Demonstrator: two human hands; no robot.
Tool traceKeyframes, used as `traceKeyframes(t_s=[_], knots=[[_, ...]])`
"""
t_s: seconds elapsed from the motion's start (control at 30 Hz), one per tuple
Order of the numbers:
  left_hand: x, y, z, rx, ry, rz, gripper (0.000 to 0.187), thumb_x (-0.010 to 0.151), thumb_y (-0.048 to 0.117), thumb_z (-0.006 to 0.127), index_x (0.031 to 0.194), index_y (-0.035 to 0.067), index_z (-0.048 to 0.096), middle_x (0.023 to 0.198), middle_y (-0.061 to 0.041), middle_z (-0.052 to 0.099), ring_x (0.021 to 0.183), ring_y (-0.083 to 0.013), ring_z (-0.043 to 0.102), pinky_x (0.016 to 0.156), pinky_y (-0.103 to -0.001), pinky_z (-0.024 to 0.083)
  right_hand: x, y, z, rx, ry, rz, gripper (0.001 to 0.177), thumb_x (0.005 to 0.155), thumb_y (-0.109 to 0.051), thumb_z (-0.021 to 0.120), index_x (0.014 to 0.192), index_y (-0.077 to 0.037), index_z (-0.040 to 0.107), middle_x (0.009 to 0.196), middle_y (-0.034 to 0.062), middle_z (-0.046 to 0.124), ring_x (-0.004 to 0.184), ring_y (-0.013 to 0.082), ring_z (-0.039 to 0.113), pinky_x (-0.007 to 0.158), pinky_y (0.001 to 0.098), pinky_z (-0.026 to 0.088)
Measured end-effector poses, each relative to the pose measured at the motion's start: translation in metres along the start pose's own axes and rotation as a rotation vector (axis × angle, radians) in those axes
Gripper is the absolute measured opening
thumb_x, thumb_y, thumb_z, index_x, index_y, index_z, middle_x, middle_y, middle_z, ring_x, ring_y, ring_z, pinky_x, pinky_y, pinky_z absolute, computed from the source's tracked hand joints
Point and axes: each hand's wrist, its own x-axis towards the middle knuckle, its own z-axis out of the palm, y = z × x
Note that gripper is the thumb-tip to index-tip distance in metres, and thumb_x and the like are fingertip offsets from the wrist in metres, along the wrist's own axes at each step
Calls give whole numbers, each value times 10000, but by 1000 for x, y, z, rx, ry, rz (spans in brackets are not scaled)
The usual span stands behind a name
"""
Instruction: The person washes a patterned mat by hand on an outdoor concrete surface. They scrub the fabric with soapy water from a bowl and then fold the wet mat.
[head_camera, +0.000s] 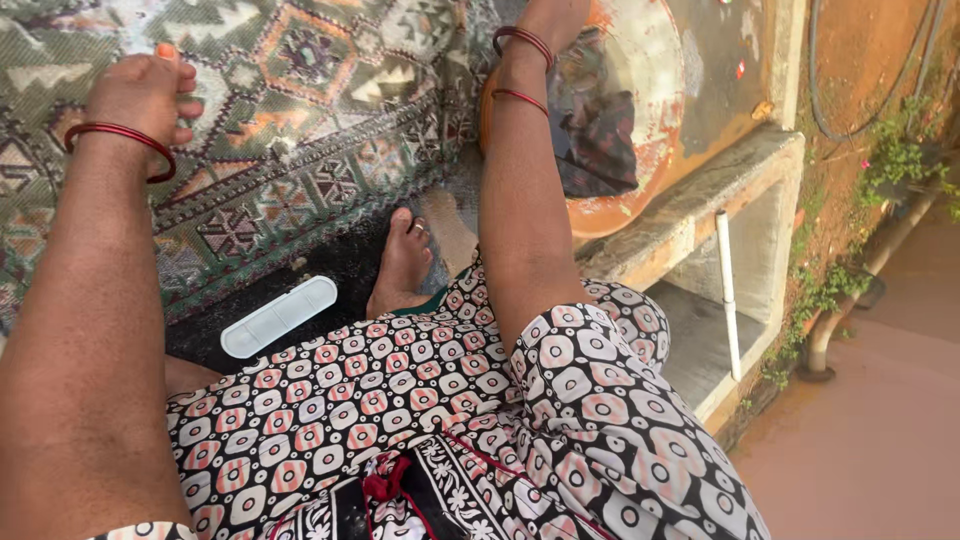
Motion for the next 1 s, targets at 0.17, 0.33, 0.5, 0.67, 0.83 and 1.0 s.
traceKeyframes(t_s=[0.17, 0.33, 0.5, 0.67, 0.83, 1.0], knots=[[-33, 42, 45, -12, -127, -172, 470, 1097, 483, 376, 1258, 111, 613, 1275, -26, 659, 1058, -160, 660, 826, -379, 526, 20, 27, -85, 529, 346, 865, 214, 958, -180, 450, 848, -87, 608, 624, -1, 537, 583, 153, 494, 534, 321, 415], [-52, 47, 15, -173, -10, -216, 578, 1079, 566, 295, 1280, 114, 595, 1304, -49, 644, 1127, -194, 638, 875, -402, 543, -52, 41, -109, 605, -43, 1150, 261, 943, -271, 466, 856, -90, 632, 713, 81, 563, 566, 216, 520, 469, 334, 431], [-52, 41, -7, -353, 84, -235, 638, 1042, 609, 279, 1306, 114, 583, 1345, -72, 637, 1196, -244, 635, 934, -458, 552, -28, -15, -94, 1299, -918, 824, 290, 1016, -243, 485, 934, -20, 651, 878, 169, 693, 685, 214, 679, 499, 271, 534], [-35, 50, 10, -572, -26, -154, 615, 1034, 602, 331, 1312, 114, 579, 1374, -86, 609, 1247, -291, 604, 988, -519, 527, -98, -209, 0, 769, -1653, 455, 346, 1098, -297, 553, 1116, 29, 667, 659, 77, 638, 423, 83, 522, 339, 197, 371], [3, 32, 10, -676, -68, -120, 465, 1027, 443, 482, 1300, 88, 608, 1293, -173, 642, 1226, -311, 650, 994, -524, 560, -270, -255, 96, 147, -1712, -94, 314, 1055, -345, 655, 944, -64, 741, 686, 7, 644, 539, 70, 552, 477, 247, 433], [23, -26, -26, -199, -18, -183, 426, 1024, 328, 506, 1295, 26, 639, 1276, -193, 714, 1186, -338, 676, 1010, -510, 578, -335, -218, 126, -29, -1574, -375, 284, 980, -333, 677, 903, -64, 723, 761, 53, 690, 677, 158, 666, 623, 339, 544]])
